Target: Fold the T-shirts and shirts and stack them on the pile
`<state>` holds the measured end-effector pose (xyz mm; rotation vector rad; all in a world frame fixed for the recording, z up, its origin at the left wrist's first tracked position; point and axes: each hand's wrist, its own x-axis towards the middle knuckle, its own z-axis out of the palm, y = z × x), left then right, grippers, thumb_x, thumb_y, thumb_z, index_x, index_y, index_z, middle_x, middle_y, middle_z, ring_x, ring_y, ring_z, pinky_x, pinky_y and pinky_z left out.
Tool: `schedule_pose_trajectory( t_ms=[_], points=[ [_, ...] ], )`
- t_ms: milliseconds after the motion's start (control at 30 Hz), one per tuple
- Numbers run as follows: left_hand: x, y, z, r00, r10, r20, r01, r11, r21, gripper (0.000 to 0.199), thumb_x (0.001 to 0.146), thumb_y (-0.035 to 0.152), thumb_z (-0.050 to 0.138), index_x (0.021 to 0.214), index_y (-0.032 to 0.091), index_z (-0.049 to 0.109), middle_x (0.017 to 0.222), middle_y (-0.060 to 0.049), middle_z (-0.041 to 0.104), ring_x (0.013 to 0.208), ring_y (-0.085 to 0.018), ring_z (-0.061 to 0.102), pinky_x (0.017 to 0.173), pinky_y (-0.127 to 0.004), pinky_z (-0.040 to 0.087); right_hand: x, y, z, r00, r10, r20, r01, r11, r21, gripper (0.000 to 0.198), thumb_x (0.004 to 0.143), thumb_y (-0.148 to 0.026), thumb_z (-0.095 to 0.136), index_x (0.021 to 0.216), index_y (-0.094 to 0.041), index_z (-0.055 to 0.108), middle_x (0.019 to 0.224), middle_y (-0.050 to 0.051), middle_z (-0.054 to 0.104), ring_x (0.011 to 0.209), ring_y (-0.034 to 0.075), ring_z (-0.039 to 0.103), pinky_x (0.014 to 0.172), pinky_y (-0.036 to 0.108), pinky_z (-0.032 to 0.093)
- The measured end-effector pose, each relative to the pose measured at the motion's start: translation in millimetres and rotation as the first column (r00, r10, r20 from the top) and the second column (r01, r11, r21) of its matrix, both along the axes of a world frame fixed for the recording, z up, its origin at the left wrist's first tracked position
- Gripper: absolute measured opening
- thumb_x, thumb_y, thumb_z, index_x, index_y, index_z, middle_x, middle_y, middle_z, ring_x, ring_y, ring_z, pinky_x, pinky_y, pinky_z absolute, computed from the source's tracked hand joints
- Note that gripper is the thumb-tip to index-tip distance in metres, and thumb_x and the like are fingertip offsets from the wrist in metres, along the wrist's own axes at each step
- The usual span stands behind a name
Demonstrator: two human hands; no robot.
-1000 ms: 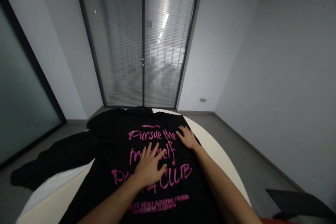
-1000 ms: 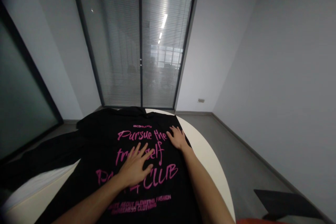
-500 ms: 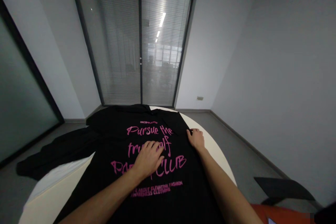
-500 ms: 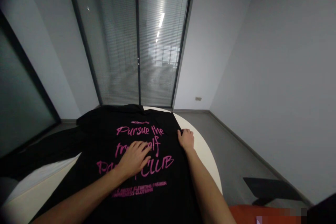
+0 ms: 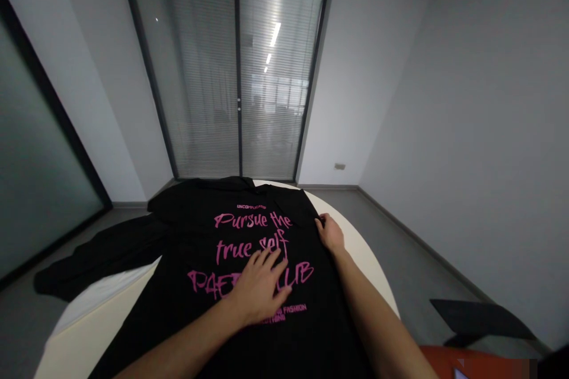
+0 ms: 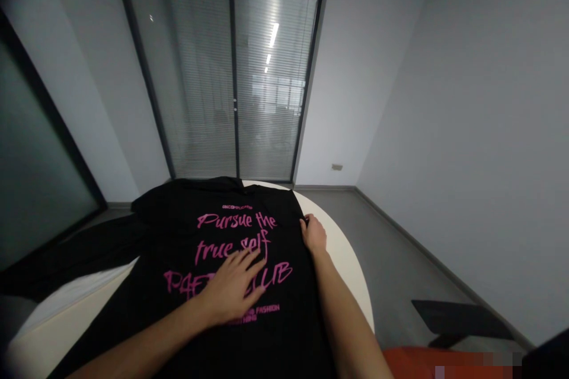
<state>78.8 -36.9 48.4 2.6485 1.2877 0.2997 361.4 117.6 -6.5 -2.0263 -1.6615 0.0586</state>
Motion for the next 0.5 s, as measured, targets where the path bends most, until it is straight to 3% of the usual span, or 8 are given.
schedule_pose_trajectory(
  t_ms=[33,100,167,200,367,433,500],
  points=[
    [2.6,-8.3,1.5,0.994,-0.102,0.024,0.103,0.994,-0.039,0.066,0.093,0.053,0.052,0.152,0.027,0.038,0.161,-0.012,0.029,0.147,-0.039,0.026,0.117,-0.061,0.026,0.1,0.3,-0.4,1.000,0.000,-0.005,0.000,1.000,0.000,0.030,0.099,-0.040,0.044,0.117,-0.020,0.057,0.108,0.008,0.069,0.099,0.021,0.064,0.081,0.029,0.045],
    [5.8,-23.9,-0.5,0.930,-0.364,0.062,0.368,0.924,-0.104,0.075,0.089,0.059,0.057,0.155,0.035,0.029,0.165,-0.008,0.017,0.148,-0.042,0.018,0.115,-0.064,0.025,0.2,1.3,-1.2,1.000,0.001,-0.008,-0.001,1.000,-0.002,0.029,0.100,-0.040,0.044,0.117,-0.020,0.056,0.109,0.009,0.069,0.099,0.021,0.064,0.080,0.029,0.044],
    [6.1,-33.3,-6.1,0.858,-0.508,0.080,0.514,0.845,-0.150,0.067,0.093,0.059,0.052,0.154,0.040,0.030,0.164,-0.005,0.017,0.148,-0.043,0.014,0.114,-0.067,0.024,0.3,2.9,-1.9,1.000,0.005,-0.007,-0.005,1.000,-0.007,0.028,0.099,-0.039,0.044,0.116,-0.020,0.056,0.110,0.009,0.069,0.099,0.022,0.064,0.080,0.029,0.044],
    [5.2,-34.7,-8.6,0.853,-0.514,0.089,0.521,0.838,-0.160,0.065,0.094,0.060,0.049,0.153,0.040,0.030,0.164,-0.005,0.018,0.148,-0.042,0.013,0.114,-0.068,0.023,0.6,3.7,-2.1,1.000,0.008,-0.005,-0.008,1.000,-0.010,0.028,0.099,-0.039,0.045,0.116,-0.020,0.056,0.111,0.009,0.069,0.099,0.022,0.064,0.080,0.030,0.044],
    [-0.6,-25.6,-7.7,0.924,-0.367,0.106,0.379,0.914,-0.141,0.070,0.093,0.064,0.047,0.154,0.035,0.030,0.164,-0.008,0.020,0.149,-0.040,0.016,0.116,-0.067,0.020,4.3,7.8,-1.8,0.999,0.040,0.001,-0.040,0.999,-0.037,0.028,0.098,-0.039,0.047,0.117,-0.020,0.055,0.117,0.010,0.067,0.101,0.022,0.064,0.080,0.030,0.043],
    [1.1,-25.7,-6.3,0.916,-0.390,0.090,0.398,0.913,-0.090,0.069,0.095,0.059,0.049,0.155,0.032,0.030,0.163,-0.008,0.022,0.149,-0.039,0.017,0.116,-0.066,0.022,5.6,8.7,-1.3,0.999,0.047,0.003,-0.047,0.998,-0.046,0.029,0.098,-0.039,0.047,0.119,-0.020,0.055,0.118,0.010,0.066,0.102,0.022,0.063,0.081,0.030,0.043],
    [6.6,-30.4,-11.3,0.866,-0.494,0.074,0.496,0.868,-0.002,0.063,0.099,0.049,0.048,0.155,0.031,0.028,0.163,-0.007,0.024,0.149,-0.036,0.021,0.118,-0.061,0.024,6.1,8.7,-0.9,0.999,0.045,0.004,-0.045,0.998,-0.049,0.029,0.099,-0.040,0.047,0.119,-0.020,0.055,0.117,0.009,0.067,0.102,0.022,0.063,0.081,0.030,0.043]
  ],
)
